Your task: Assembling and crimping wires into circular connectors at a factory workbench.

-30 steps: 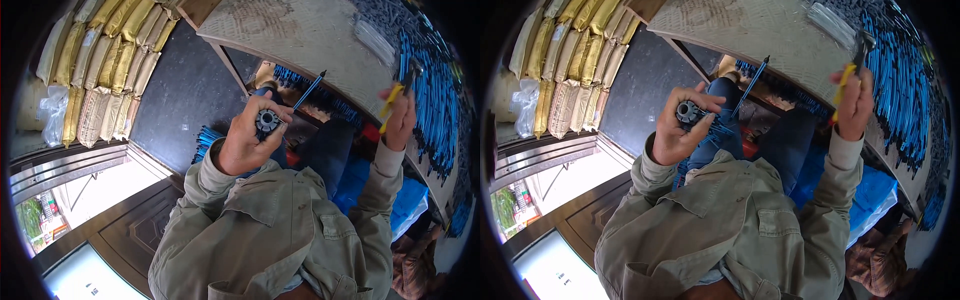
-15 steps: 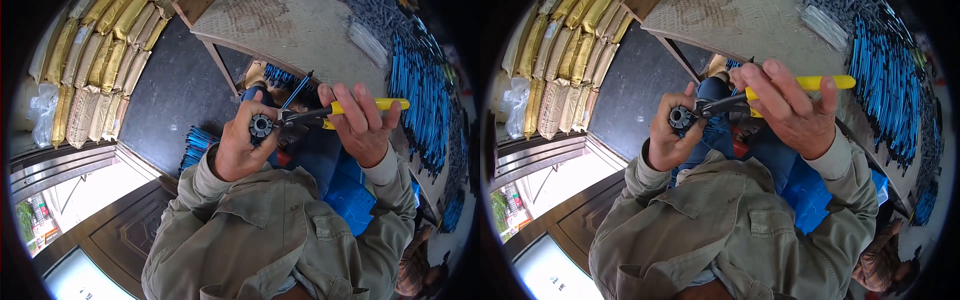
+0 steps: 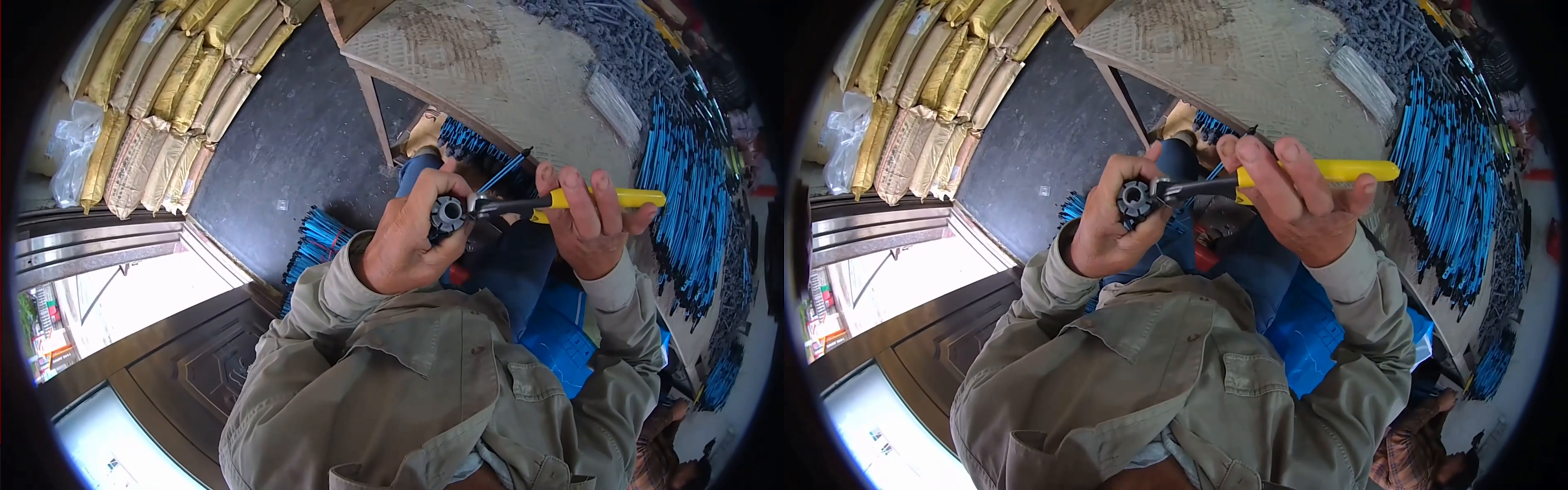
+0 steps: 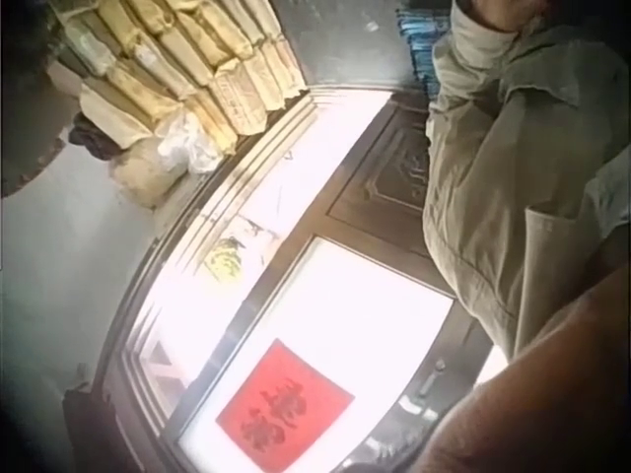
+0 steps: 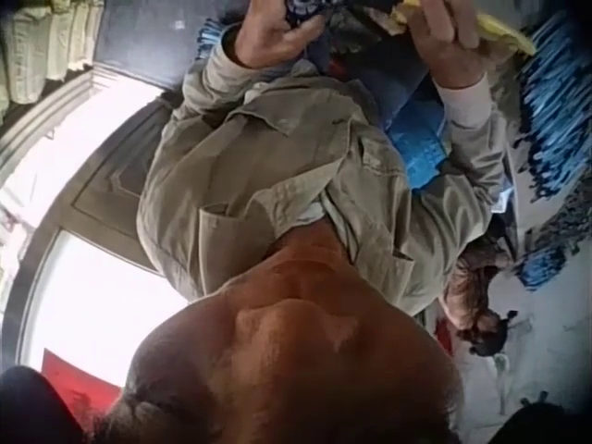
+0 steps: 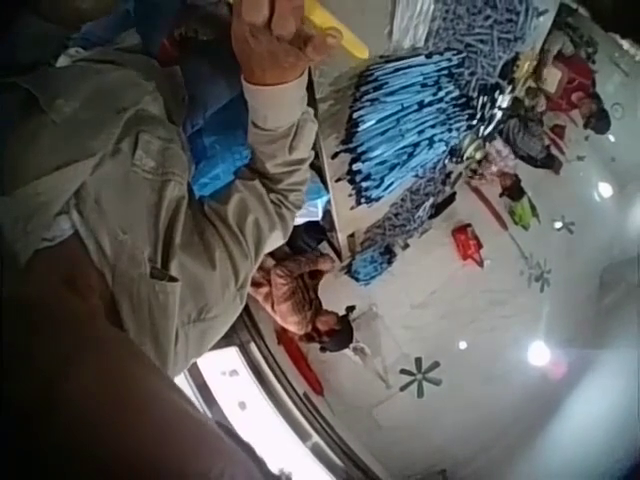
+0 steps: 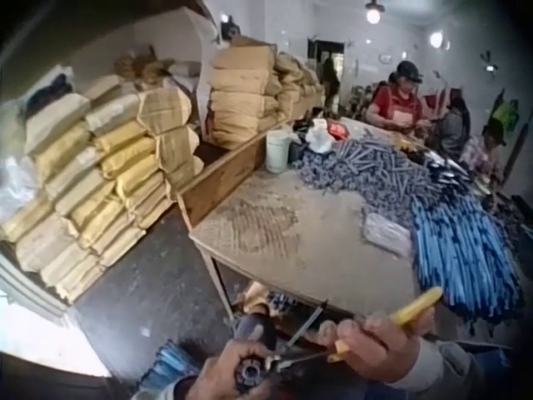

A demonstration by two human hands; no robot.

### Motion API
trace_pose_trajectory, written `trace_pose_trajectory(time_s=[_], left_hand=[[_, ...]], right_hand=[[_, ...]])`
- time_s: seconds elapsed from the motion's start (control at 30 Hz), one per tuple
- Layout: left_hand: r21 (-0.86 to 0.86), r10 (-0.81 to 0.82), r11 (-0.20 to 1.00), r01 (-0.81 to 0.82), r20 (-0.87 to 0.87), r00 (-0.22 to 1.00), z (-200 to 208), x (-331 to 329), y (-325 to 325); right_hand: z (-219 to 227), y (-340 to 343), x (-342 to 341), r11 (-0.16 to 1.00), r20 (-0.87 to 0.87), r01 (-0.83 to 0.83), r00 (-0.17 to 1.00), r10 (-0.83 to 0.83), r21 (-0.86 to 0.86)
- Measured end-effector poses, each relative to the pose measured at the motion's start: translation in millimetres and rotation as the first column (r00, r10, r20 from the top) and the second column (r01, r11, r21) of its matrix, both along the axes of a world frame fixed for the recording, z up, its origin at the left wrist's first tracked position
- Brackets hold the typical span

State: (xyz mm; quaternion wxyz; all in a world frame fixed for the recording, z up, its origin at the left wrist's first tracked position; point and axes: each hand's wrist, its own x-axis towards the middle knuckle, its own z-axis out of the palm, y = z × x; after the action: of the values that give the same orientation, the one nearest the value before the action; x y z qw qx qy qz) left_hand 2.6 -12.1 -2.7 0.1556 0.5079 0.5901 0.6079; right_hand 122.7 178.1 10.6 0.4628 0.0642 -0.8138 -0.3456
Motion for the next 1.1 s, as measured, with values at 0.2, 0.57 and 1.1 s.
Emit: trace_pose_trajectory(time_s=[0.2, 0.57, 1.1], left_hand=[[0.029, 0.049, 0.998, -0.048, -0.043, 0.998, -1, -1, 3], [0.027, 0.031, 0.999, -0.030, -0.033, 0.999, -2, -3, 0], [0.028, -0.397, 0.917, 0.398, -0.041, 0.917, 0, -13, -9]], right_hand=[[-22, -7, 4, 0.989, 0.012, 0.099, 0.995, -0.098, -0.110], [-31, -19, 11, 0.871, 0.061, -0.043, 0.995, 0.083, -0.489], [51, -12, 65, 0.041, 0.285, 0.704, 0.232, 0.930, -0.709]])
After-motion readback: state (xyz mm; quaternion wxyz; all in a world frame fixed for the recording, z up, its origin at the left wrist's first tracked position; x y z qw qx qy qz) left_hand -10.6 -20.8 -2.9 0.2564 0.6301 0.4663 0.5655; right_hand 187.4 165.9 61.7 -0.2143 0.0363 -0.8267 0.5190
